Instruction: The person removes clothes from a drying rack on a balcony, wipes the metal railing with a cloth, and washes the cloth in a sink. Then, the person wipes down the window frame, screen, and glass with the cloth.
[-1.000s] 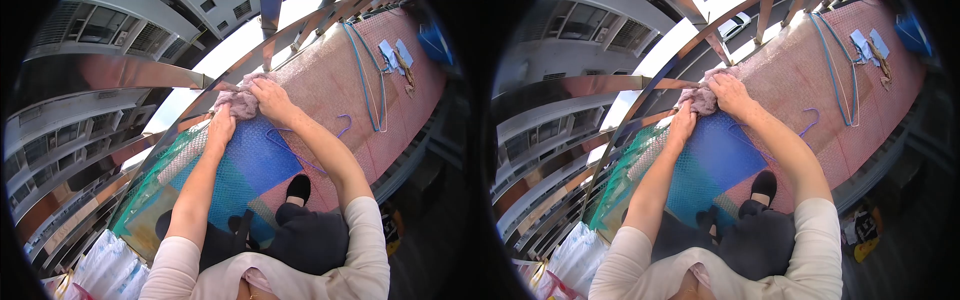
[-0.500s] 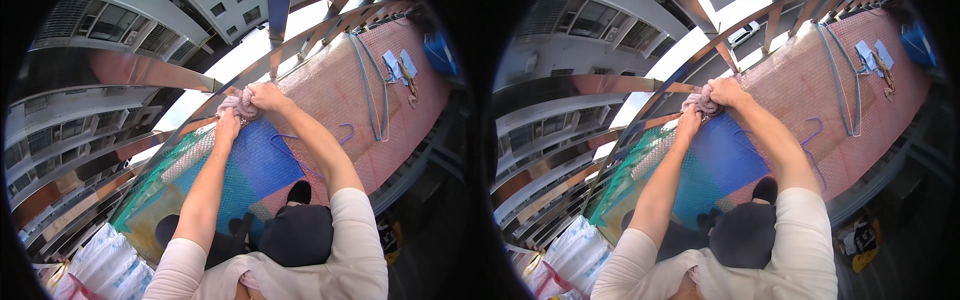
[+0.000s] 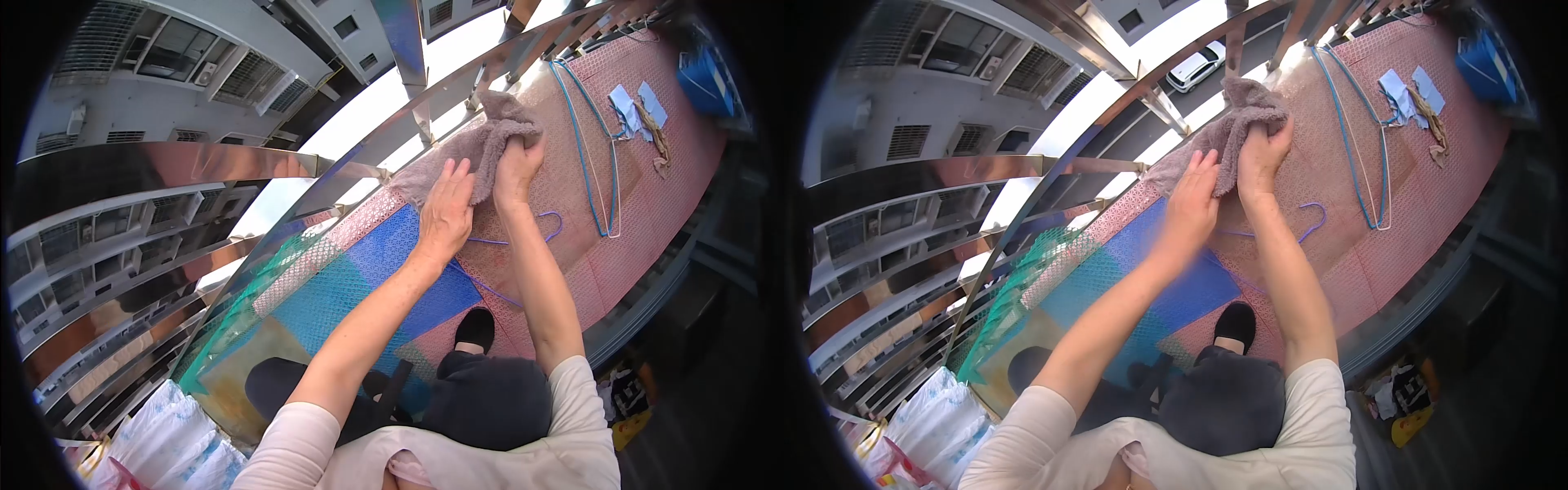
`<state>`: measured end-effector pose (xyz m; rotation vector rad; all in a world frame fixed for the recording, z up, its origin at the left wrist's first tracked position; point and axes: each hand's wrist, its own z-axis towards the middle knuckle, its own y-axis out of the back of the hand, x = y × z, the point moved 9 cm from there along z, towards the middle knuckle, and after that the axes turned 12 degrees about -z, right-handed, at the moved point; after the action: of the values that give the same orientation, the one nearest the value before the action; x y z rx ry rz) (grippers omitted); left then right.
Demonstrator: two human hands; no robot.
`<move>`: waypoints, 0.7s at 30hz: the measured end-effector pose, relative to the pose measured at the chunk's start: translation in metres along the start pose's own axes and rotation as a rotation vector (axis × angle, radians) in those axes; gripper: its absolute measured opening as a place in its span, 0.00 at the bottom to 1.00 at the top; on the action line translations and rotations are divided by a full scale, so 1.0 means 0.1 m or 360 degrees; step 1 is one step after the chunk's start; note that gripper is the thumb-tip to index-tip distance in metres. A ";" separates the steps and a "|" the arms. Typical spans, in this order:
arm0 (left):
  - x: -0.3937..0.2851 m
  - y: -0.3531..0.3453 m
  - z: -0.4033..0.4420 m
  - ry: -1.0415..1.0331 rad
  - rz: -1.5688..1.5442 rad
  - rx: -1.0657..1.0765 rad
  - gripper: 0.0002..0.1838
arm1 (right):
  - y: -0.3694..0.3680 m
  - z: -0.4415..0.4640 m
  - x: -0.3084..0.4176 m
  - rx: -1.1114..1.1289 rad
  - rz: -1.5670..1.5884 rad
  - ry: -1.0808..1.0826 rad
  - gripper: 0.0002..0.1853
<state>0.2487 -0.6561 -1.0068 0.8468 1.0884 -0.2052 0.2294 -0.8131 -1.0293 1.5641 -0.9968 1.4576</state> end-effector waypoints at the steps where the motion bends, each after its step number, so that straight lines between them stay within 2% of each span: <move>1: 0.22 -0.13 -0.01 0.0120 0.0113 0.0100 0.22 | -0.14 0.08 -0.01 0.0192 -0.0322 0.0145 0.13; 3: 0.67 -0.37 -0.09 0.0354 0.0343 0.0303 0.18 | -0.54 0.01 -0.34 0.0474 -0.1403 0.1052 0.16; 4: 0.61 -0.30 -0.10 0.0128 0.0496 0.0302 0.13 | -0.74 -0.13 -0.56 0.0572 -0.1926 0.1484 0.17; 6: 0.60 -0.25 -0.11 0.0049 0.0500 0.0340 0.12 | -1.03 -0.02 -0.69 0.0739 -0.2160 0.1386 0.19; 10: 0.74 -0.32 -0.07 0.0268 0.0459 0.0538 0.11 | -1.23 -0.02 -0.83 0.1182 -0.2476 0.1001 0.21; 11: 0.74 -0.33 -0.07 0.0269 0.0455 0.0522 0.10 | -1.26 -0.05 -0.83 0.1484 -0.2359 0.0944 0.20; 15: 0.77 -0.36 -0.17 0.0248 0.0505 0.0626 0.09 | -1.07 0.06 -0.79 0.1452 -0.1673 0.0534 0.19; 18: 0.91 -0.32 -0.21 0.0283 0.0377 0.0575 0.09 | -0.95 0.08 -0.66 0.1100 -0.1281 0.0610 0.16; 19: 0.85 -0.14 -0.19 0.0741 0.0156 0.0527 0.12 | -0.80 0.09 -0.77 0.0887 -0.0766 0.0144 0.12; 21: 1.03 0.10 -0.25 0.0976 -0.0559 -0.0005 0.14 | -0.34 0.03 -0.88 0.0425 0.0007 -0.0292 0.13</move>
<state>0.2865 -0.6068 -1.0933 0.7251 1.8148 -0.2427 0.2577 -0.7981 -1.1183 1.9169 -0.9376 1.5201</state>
